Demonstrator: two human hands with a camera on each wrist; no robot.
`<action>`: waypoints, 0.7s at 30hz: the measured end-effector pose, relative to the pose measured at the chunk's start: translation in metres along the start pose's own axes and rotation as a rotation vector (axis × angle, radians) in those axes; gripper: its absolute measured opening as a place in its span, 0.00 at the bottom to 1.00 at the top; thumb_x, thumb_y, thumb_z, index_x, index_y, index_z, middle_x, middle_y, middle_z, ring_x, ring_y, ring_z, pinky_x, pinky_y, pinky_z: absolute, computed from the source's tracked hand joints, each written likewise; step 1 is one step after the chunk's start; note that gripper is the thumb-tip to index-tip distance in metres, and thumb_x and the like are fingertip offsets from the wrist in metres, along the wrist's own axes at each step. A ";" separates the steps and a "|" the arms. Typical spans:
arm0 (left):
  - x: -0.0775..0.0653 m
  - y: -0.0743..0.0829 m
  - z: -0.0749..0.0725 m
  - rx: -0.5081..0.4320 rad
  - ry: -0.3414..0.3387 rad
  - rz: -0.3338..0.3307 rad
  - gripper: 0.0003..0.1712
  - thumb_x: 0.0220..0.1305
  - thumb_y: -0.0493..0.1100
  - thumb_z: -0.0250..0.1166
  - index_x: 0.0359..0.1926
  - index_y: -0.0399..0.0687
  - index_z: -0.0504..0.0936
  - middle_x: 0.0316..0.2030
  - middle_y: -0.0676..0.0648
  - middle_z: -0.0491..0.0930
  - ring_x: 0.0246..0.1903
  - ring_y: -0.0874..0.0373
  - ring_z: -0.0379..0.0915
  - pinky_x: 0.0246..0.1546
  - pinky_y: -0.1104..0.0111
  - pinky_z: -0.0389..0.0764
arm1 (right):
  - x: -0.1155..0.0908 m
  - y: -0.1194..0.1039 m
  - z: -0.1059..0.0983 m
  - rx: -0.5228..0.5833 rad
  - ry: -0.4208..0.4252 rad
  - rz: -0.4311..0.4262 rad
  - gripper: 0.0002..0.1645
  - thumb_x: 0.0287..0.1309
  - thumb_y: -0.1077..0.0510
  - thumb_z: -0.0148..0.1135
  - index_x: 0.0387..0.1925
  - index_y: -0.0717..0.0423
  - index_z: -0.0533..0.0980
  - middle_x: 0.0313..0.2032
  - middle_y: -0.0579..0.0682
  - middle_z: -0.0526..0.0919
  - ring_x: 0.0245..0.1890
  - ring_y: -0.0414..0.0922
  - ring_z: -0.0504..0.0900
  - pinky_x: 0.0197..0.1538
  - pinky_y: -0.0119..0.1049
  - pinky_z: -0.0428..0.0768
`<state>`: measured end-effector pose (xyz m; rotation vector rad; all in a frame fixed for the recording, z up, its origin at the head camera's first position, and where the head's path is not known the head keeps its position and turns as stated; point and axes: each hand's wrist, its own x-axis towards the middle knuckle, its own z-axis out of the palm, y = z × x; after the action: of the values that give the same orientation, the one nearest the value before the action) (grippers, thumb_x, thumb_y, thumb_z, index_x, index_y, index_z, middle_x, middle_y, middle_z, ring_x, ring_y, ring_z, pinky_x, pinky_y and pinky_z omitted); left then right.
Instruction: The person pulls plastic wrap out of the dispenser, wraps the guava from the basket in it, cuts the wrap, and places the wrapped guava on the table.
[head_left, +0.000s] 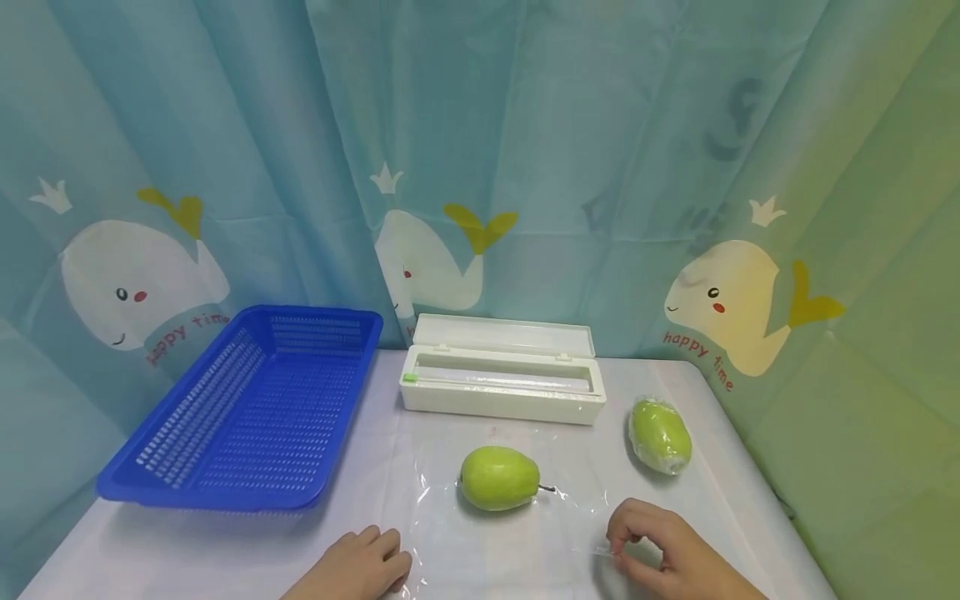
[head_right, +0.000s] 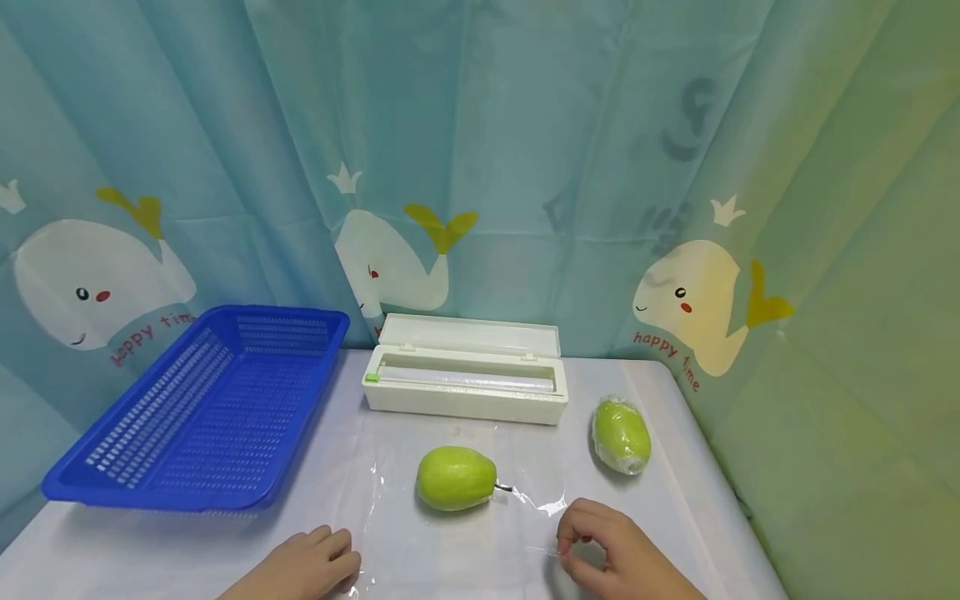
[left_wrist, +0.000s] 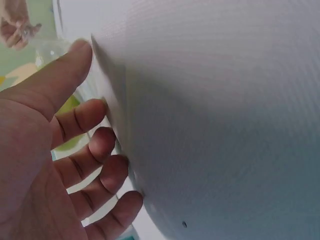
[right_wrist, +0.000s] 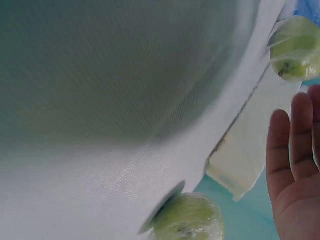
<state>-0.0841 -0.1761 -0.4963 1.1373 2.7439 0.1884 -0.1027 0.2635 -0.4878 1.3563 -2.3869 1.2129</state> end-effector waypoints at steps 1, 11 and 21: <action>0.000 0.001 0.000 0.009 0.005 0.000 0.22 0.58 0.72 0.59 0.29 0.62 0.71 0.29 0.62 0.61 0.28 0.66 0.54 0.25 0.74 0.58 | 0.001 0.001 0.000 -0.007 0.030 -0.029 0.16 0.53 0.69 0.68 0.37 0.47 0.75 0.35 0.36 0.77 0.37 0.31 0.76 0.37 0.28 0.76; 0.000 0.005 0.004 0.107 0.094 0.016 0.13 0.60 0.59 0.65 0.29 0.61 0.73 0.28 0.61 0.62 0.27 0.65 0.55 0.24 0.74 0.55 | 0.011 0.003 -0.002 0.050 0.132 -0.101 0.13 0.55 0.70 0.67 0.35 0.52 0.75 0.38 0.42 0.81 0.38 0.36 0.78 0.38 0.31 0.75; 0.016 0.022 0.000 -0.008 0.053 0.060 0.26 0.58 0.74 0.59 0.39 0.60 0.74 0.29 0.62 0.66 0.25 0.69 0.55 0.21 0.76 0.62 | 0.019 -0.006 0.000 0.059 0.113 -0.108 0.14 0.54 0.71 0.68 0.35 0.52 0.75 0.38 0.41 0.81 0.38 0.38 0.79 0.38 0.31 0.76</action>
<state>-0.0796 -0.1493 -0.4935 1.2304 2.7537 0.2410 -0.1089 0.2497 -0.4752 1.3745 -2.1888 1.3036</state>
